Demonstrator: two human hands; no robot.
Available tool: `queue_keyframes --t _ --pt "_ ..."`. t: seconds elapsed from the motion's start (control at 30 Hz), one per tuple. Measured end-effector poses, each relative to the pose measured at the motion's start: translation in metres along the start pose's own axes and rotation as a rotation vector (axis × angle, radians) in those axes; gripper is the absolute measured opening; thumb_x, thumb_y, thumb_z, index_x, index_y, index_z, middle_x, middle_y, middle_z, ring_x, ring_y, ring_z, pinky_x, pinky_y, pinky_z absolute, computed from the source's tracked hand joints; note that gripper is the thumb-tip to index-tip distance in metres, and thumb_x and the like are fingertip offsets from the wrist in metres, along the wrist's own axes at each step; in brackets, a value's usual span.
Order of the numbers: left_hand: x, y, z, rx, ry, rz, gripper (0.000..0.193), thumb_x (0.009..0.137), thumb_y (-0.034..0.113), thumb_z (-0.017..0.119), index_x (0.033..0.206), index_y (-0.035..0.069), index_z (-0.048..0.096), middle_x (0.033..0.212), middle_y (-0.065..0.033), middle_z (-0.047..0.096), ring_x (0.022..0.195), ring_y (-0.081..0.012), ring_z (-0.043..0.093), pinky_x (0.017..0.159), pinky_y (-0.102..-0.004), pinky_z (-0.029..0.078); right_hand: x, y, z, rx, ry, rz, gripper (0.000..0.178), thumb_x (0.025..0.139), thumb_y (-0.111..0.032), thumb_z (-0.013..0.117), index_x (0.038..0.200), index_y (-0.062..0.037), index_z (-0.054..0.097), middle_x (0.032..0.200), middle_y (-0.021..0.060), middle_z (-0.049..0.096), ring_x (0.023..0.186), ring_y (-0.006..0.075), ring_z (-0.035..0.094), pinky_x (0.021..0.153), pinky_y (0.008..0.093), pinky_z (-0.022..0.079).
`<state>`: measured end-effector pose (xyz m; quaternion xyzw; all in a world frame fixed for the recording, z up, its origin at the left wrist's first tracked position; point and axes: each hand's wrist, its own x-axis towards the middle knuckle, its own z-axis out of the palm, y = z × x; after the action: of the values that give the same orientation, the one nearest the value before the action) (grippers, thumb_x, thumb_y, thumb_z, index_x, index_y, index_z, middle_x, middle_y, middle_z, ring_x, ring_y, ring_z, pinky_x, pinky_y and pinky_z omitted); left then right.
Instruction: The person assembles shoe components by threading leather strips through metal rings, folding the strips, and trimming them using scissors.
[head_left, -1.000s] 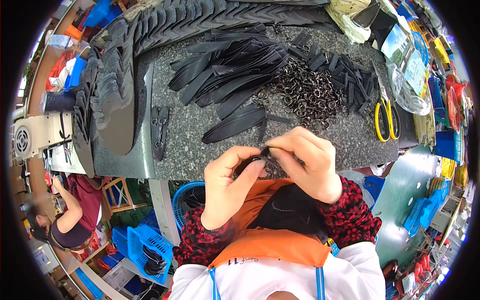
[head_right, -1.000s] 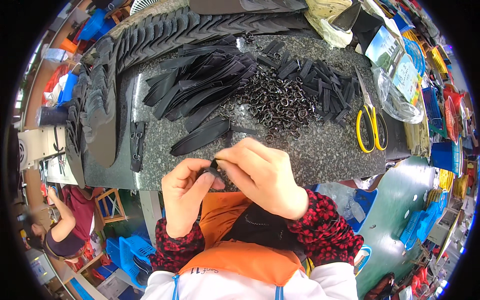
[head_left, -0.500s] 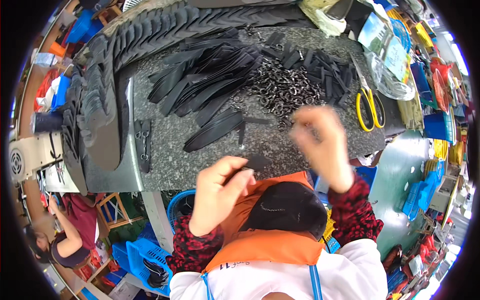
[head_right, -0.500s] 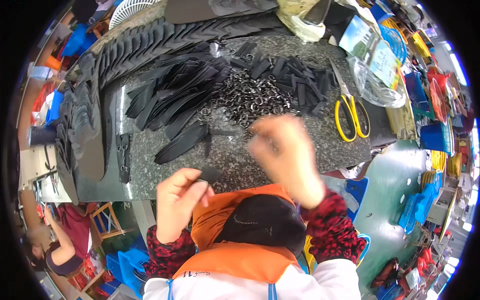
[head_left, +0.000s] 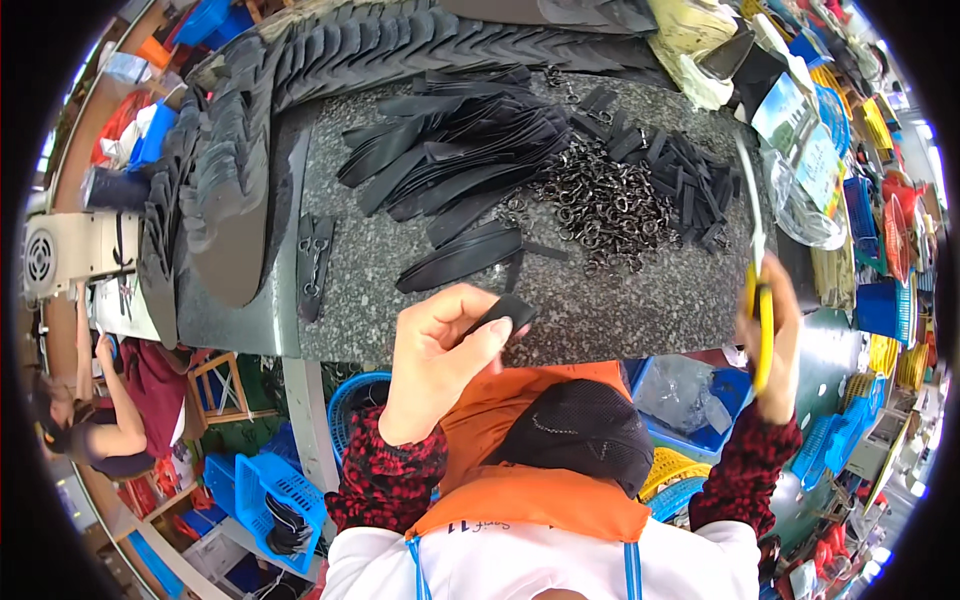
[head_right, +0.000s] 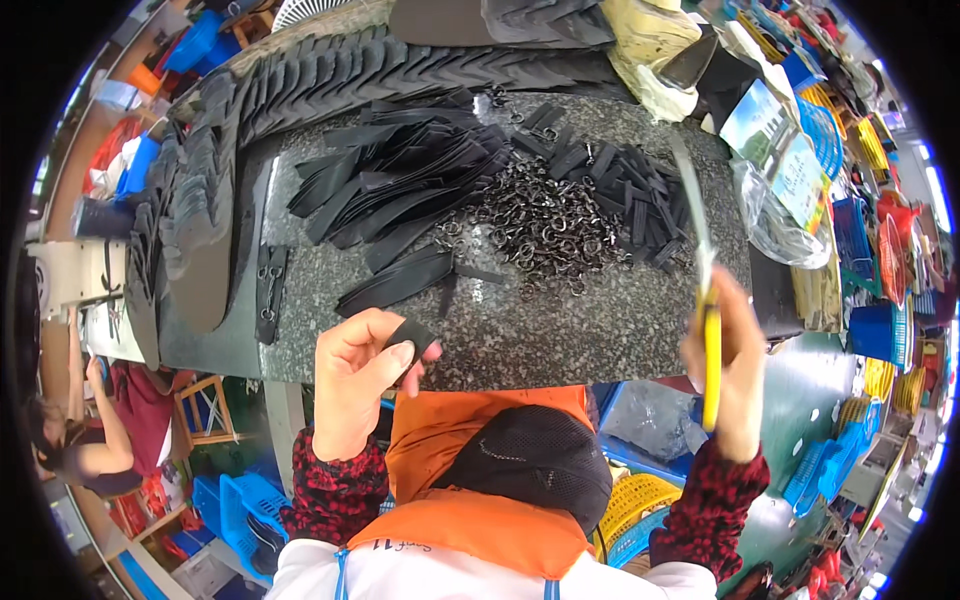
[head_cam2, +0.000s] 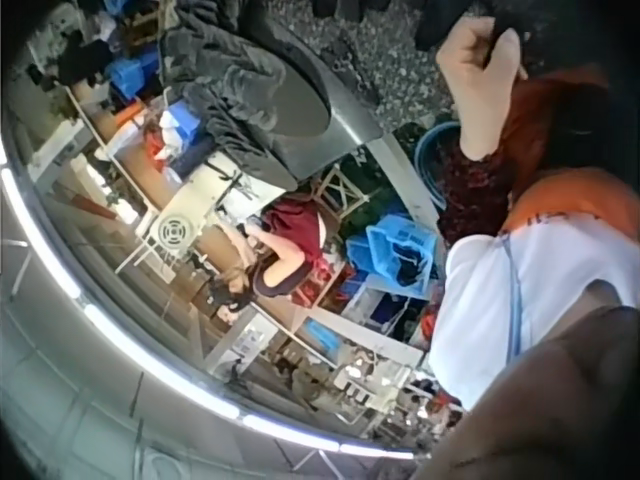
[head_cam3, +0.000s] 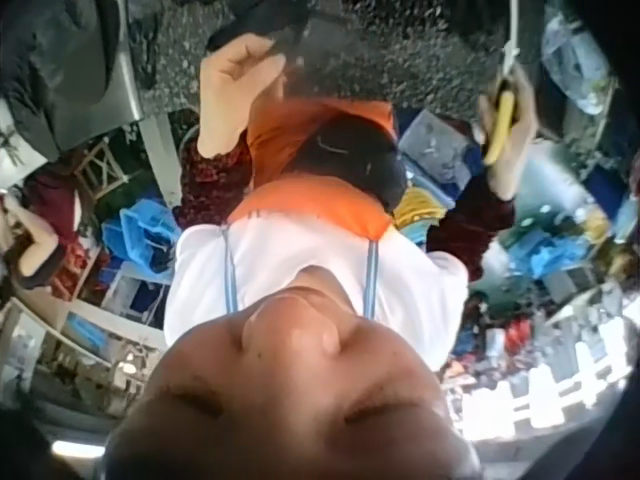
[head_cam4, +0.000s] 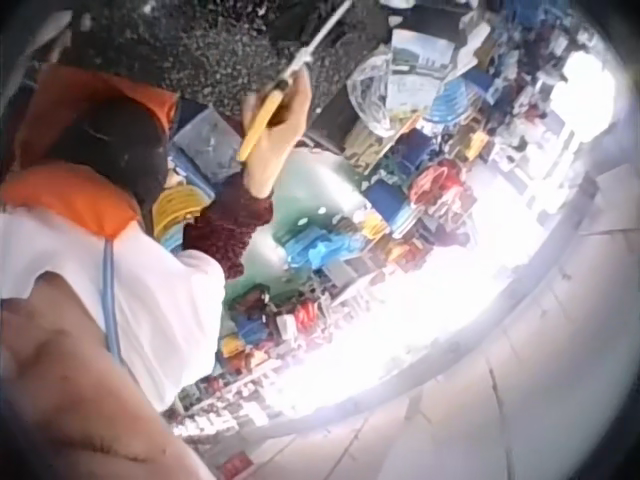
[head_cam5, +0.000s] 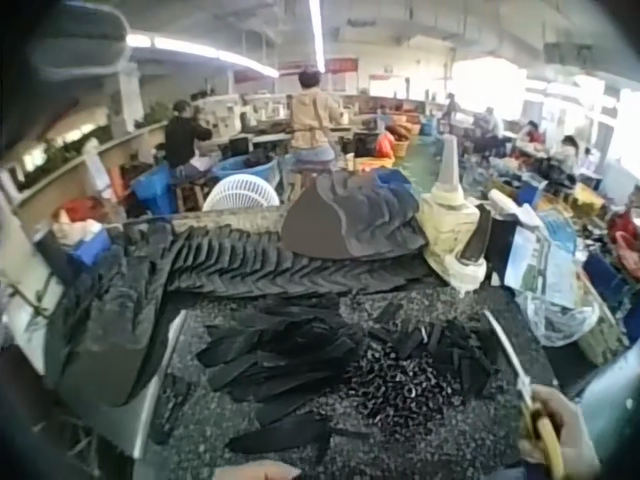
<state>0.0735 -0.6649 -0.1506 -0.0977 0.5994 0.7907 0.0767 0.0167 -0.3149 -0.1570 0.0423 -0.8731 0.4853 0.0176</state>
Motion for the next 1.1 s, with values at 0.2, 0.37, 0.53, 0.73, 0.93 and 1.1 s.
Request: queue_keyframes --t 0.2,0.37,0.53,0.73,0.93,1.1 --pt "-0.004 0.0 0.006 -0.073 0.003 0.18 0.006 0.084 -0.004 0.055 0.078 -0.001 0.055 0.105 -0.0249 0.067 0.069 -0.0166 0.066 0.064 -0.0276 0.056 -0.017 -0.063 0.046 0.243 -1.071 0.047 0.052 0.086 -0.024 0.068 0.129 -0.0029 0.048 0.094 0.0088 0.056 0.081 0.0194 0.058 0.074 0.0326 0.047" --pt "-0.011 0.004 0.003 -0.043 -0.001 0.191 0.018 0.082 -0.005 0.053 0.069 0.002 0.043 0.1 -0.0317 0.066 0.056 -0.0186 0.064 0.052 -0.0274 0.055 -0.019 -0.063 0.054 0.341 -1.078 0.151 0.081 0.084 -0.071 0.055 0.12 0.0019 0.049 0.084 0.0069 0.058 0.073 0.0166 0.059 0.073 0.0312 0.051" --pt "-0.014 0.006 0.004 -0.095 0.008 0.19 0.014 0.08 -0.004 0.053 0.07 0.002 0.045 0.098 -0.033 0.065 0.053 -0.0185 0.063 0.048 -0.0275 0.054 -0.017 -0.06 0.049 0.458 -1.161 0.194 0.049 0.09 -0.03 0.065 0.124 0.0 0.049 0.091 0.0064 0.056 0.081 0.0145 0.053 0.074 0.0311 0.045" --pt "-0.015 0.007 0.004 -0.126 -0.001 0.163 0.01 0.079 -0.003 0.053 0.071 0.001 0.049 0.096 -0.0336 0.066 0.051 -0.0179 0.062 0.046 -0.027 0.053 -0.017 -0.058 0.045 0.412 -1.129 0.133 0.054 0.088 -0.031 0.068 0.129 -0.0008 0.048 0.091 0.006 0.056 0.081 0.0159 0.054 0.073 0.0311 0.045" --pt "-0.013 0.008 0.004 -0.115 0.004 0.17 0.01 0.08 -0.001 0.055 0.071 0.001 0.05 0.095 -0.0329 0.066 0.049 -0.0166 0.061 0.045 -0.0259 0.051 -0.013 -0.062 0.045 0.371 -1.11 0.194 0.078 0.082 -0.065 0.064 0.122 0.0013 0.052 0.095 0.0081 0.058 0.08 0.0159 0.059 0.072 0.0292 0.047" --pt "-0.013 0.007 0.004 -0.1 -0.007 0.179 0.013 0.081 0.001 0.057 0.07 0.001 0.05 0.095 -0.0331 0.066 0.049 -0.0164 0.06 0.044 -0.0256 0.051 -0.014 -0.057 0.043 0.409 -1.102 0.205 0.066 0.083 -0.044 0.072 0.127 -0.0006 0.05 0.095 0.0092 0.06 0.082 0.0175 0.059 0.073 0.0315 0.047"
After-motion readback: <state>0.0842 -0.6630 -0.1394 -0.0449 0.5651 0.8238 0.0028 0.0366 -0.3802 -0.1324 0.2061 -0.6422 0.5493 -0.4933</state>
